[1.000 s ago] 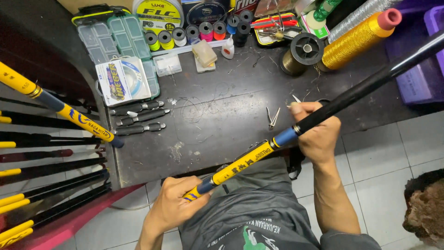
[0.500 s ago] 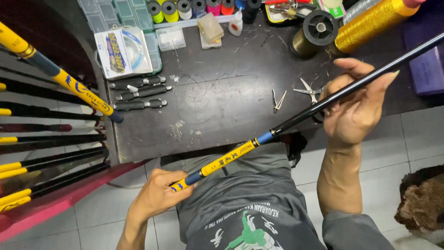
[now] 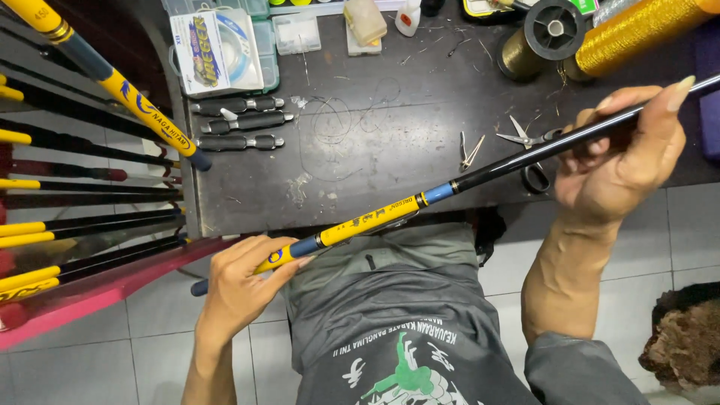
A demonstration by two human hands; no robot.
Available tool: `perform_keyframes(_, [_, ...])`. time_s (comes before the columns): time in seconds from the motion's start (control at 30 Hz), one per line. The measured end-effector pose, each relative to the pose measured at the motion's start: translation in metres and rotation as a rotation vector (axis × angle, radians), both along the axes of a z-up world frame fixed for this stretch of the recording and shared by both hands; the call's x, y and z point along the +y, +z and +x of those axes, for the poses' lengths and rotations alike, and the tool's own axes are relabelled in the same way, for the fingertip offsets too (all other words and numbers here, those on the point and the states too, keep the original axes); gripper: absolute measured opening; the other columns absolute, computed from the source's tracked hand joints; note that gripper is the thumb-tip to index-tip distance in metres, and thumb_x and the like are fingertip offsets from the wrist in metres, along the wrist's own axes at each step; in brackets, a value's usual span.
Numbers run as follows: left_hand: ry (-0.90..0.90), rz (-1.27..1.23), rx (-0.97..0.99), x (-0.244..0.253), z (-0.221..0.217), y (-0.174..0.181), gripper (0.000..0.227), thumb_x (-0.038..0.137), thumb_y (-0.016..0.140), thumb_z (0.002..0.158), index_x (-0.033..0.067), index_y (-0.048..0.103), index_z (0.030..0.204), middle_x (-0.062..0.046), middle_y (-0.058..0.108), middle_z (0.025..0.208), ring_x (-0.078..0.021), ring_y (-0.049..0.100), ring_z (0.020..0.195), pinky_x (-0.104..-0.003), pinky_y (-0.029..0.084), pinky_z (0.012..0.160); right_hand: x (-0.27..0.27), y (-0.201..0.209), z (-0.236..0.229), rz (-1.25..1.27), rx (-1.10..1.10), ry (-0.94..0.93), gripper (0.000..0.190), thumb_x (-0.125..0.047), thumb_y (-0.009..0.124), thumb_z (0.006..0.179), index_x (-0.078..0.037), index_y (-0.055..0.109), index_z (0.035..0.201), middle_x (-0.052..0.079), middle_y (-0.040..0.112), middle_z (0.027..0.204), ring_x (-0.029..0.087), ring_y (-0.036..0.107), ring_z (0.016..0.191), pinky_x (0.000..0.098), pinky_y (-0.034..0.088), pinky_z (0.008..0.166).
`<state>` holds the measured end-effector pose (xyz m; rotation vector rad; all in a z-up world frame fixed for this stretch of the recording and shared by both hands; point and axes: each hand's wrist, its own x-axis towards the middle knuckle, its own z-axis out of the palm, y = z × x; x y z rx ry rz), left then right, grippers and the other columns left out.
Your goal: The person assembles a yellow and blue fishing rod by connecting its sections. They use scissors to trim a line or thread attached to the rod and then wrap a yellow rubber band around the handle area.
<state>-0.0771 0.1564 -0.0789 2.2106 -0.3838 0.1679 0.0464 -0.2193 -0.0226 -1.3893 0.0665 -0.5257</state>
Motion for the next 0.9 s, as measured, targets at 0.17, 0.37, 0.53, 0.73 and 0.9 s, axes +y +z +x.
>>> perform_keyframes(0.17, [0.115,0.147,-0.180,0.003,-0.004,0.010,0.023,0.019,0.082,0.089,0.0032,0.073,0.103,-0.008,0.073,0.088,-0.0227,0.066,0.073,-0.033,0.049,0.067,-0.007,0.001,-0.002,0.095,0.058,0.000,0.045,-0.056,0.055,0.096,-0.012,0.056,0.085,-0.003,0.028,0.055,0.008,0.032,0.044,0.0240,0.026,0.036])
perform_keyframes(0.37, [0.213,0.213,-0.401,0.004,-0.005,0.019,0.021,-0.003,0.087,0.088,-0.0031,0.073,0.103,-0.015,0.074,0.095,-0.0301,0.069,0.082,-0.039,0.053,0.074,-0.021,-0.007,-0.002,0.237,0.015,0.091,0.039,-0.045,0.049,0.100,-0.011,0.062,0.087,0.000,0.034,0.058,0.010,0.032,0.045,0.0256,0.027,0.039])
perform_keyframes(0.53, [0.295,0.255,-0.446,0.002,-0.004,0.019,0.020,-0.002,0.088,0.086,-0.0001,0.072,0.098,-0.012,0.074,0.093,-0.0286,0.068,0.084,-0.042,0.043,0.086,-0.022,-0.005,-0.004,0.258,0.009,0.124,0.039,-0.046,0.049,0.099,-0.011,0.060,0.087,-0.001,0.032,0.058,0.010,0.028,0.044,0.0257,0.025,0.038])
perform_keyframes(0.73, [0.384,0.235,-0.485,-0.003,-0.001,0.019,0.024,-0.006,0.089,0.085,-0.0012,0.071,0.101,-0.016,0.068,0.102,-0.0301,0.063,0.092,-0.046,0.042,0.089,-0.025,-0.007,-0.007,0.260,-0.022,0.102,0.040,-0.047,0.053,0.098,-0.009,0.059,0.088,0.000,0.033,0.061,0.010,0.026,0.043,0.0263,0.024,0.039])
perform_keyframes(0.9, [0.531,0.245,-0.636,-0.013,0.007,0.022,0.038,0.007,0.102,0.086,-0.0031,0.066,0.095,-0.018,0.064,0.095,-0.0334,0.060,0.087,-0.047,0.044,0.089,-0.023,-0.003,-0.012,0.233,-0.039,0.221,0.037,-0.049,0.051,0.099,-0.013,0.054,0.096,0.001,0.025,0.061,0.009,0.020,0.045,0.0246,0.022,0.041])
